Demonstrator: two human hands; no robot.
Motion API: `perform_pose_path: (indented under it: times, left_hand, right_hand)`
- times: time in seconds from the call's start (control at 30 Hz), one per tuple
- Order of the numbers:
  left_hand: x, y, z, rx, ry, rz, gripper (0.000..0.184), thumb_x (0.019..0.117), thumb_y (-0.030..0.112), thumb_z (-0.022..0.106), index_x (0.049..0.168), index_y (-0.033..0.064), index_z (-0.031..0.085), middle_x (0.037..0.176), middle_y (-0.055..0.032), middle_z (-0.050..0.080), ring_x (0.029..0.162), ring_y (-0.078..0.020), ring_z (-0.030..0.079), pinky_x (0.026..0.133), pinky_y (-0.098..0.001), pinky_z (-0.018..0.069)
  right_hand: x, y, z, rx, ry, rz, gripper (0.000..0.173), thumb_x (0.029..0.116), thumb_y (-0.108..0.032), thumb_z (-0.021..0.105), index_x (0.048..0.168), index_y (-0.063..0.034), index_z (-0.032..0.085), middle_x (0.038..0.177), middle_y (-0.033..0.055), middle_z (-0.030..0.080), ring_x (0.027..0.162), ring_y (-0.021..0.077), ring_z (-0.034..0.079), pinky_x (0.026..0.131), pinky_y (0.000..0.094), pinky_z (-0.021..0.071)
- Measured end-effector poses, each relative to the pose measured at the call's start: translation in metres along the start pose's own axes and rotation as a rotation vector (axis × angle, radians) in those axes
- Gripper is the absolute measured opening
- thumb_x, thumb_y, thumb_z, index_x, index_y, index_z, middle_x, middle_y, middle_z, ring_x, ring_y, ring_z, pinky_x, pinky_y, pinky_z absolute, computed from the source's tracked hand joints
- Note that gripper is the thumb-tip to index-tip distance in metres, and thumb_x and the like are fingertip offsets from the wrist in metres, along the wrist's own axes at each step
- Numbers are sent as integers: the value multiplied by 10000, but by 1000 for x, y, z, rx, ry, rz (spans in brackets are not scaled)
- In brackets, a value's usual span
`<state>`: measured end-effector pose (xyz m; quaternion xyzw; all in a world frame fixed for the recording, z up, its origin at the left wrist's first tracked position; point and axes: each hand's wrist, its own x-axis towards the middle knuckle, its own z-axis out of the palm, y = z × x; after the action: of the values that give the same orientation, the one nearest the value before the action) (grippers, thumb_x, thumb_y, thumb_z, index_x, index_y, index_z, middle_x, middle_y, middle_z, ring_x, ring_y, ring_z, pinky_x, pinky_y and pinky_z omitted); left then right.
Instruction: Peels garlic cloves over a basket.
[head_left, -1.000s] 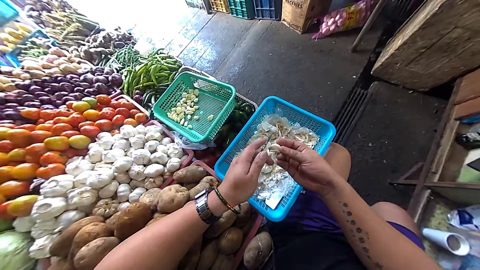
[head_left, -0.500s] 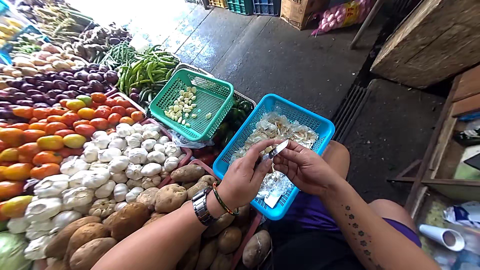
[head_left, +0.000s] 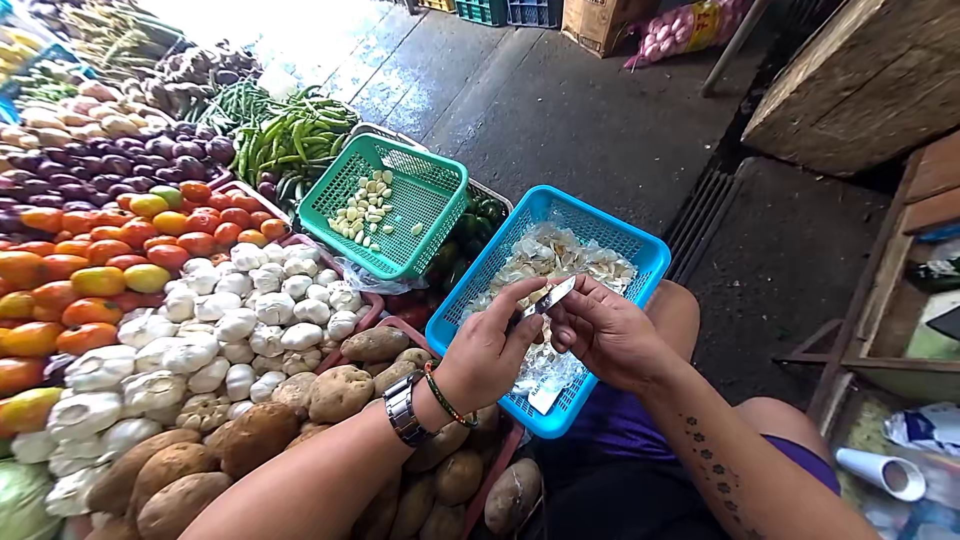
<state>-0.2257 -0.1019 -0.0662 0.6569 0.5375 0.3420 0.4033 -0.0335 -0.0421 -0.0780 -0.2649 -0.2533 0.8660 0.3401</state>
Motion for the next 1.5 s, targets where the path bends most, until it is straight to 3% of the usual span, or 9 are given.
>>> perform_pose_path:
  times: [0.1, 0.43, 0.6, 0.83, 1.0, 1.07, 1.27, 1.43, 1.5]
  left_hand:
    - [1, 3, -1, -47, 0, -15, 405, 1091, 237, 482, 1493, 187, 490, 886, 37, 699, 694, -35, 608, 656, -211, 521]
    - [-3, 9, 3, -68, 83, 42, 369, 1086, 185, 489, 1446, 149, 561, 847, 25, 668, 708, -53, 613, 663, -221, 539]
    - [-1, 14, -1, -150, 149, 2, 229, 1074, 152, 518, 1277, 104, 612, 840, 14, 667, 669, -59, 611, 619, -212, 533]
    - [0, 17, -5, -580, 41, -13, 249, 1081, 120, 480, 1304, 107, 591, 773, -46, 618, 549, -41, 471, 489, -163, 379]
    - [4, 16, -5, -549, 198, -180, 295, 1104, 192, 432, 1365, 136, 558, 786, -67, 647, 475, -54, 441, 427, -171, 353]
    - [5, 15, -6, -459, 163, -265, 337, 1112, 219, 405, 1419, 143, 522, 859, -65, 707, 472, -52, 454, 435, -181, 361]
    - [-2, 13, -2, -362, 131, -42, 138, 1071, 171, 526, 1186, 99, 506, 873, -32, 725, 546, -24, 516, 501, -175, 404]
    - [-4, 17, -9, -176, -2, 152, 513, 1048, 172, 563, 1521, 90, 383, 933, -33, 724, 776, -90, 687, 720, -261, 596]
    - [-6, 19, -10, -62, -39, 157, 535, 1058, 215, 556, 1555, 111, 386, 942, -22, 723, 770, -69, 670, 715, -251, 586]
  right_hand:
    - [0, 0, 0, -35, -1, -29, 122, 1079, -122, 482, 1099, -74, 592, 833, 81, 638, 636, 109, 611, 650, 254, 569]
    - [-1, 5, 6, -67, -45, -163, 98, 1057, -100, 520, 1051, -85, 616, 807, 73, 637, 614, 97, 589, 630, 245, 546]
    - [-3, 17, 14, -176, -90, -194, 55, 1039, -65, 549, 1078, -74, 586, 805, 74, 661, 629, 96, 612, 633, 248, 548]
    - [0, 0, 2, -139, -31, -161, 235, 1073, -112, 490, 1201, -64, 681, 956, 105, 713, 792, 154, 699, 816, 321, 609]
    - [-4, -6, -5, -57, -102, -93, 296, 1083, -140, 458, 1287, -84, 666, 901, 86, 685, 735, 123, 660, 756, 282, 592]
    - [-5, -5, -3, -35, -117, -89, 226, 1080, -139, 478, 1200, -81, 661, 894, 91, 678, 723, 124, 658, 747, 283, 594]
    - [-3, -9, -3, -76, -37, -95, 196, 1060, -111, 523, 1150, -75, 694, 868, 71, 683, 707, 104, 655, 737, 261, 595]
    - [-4, -15, -9, -100, -61, -86, 276, 1011, -18, 578, 1255, -79, 693, 925, 81, 717, 751, 115, 690, 778, 281, 614]
    - [-4, -16, -11, -108, -81, -85, 301, 1001, 4, 581, 1266, -79, 695, 964, 86, 728, 796, 132, 711, 803, 306, 624]
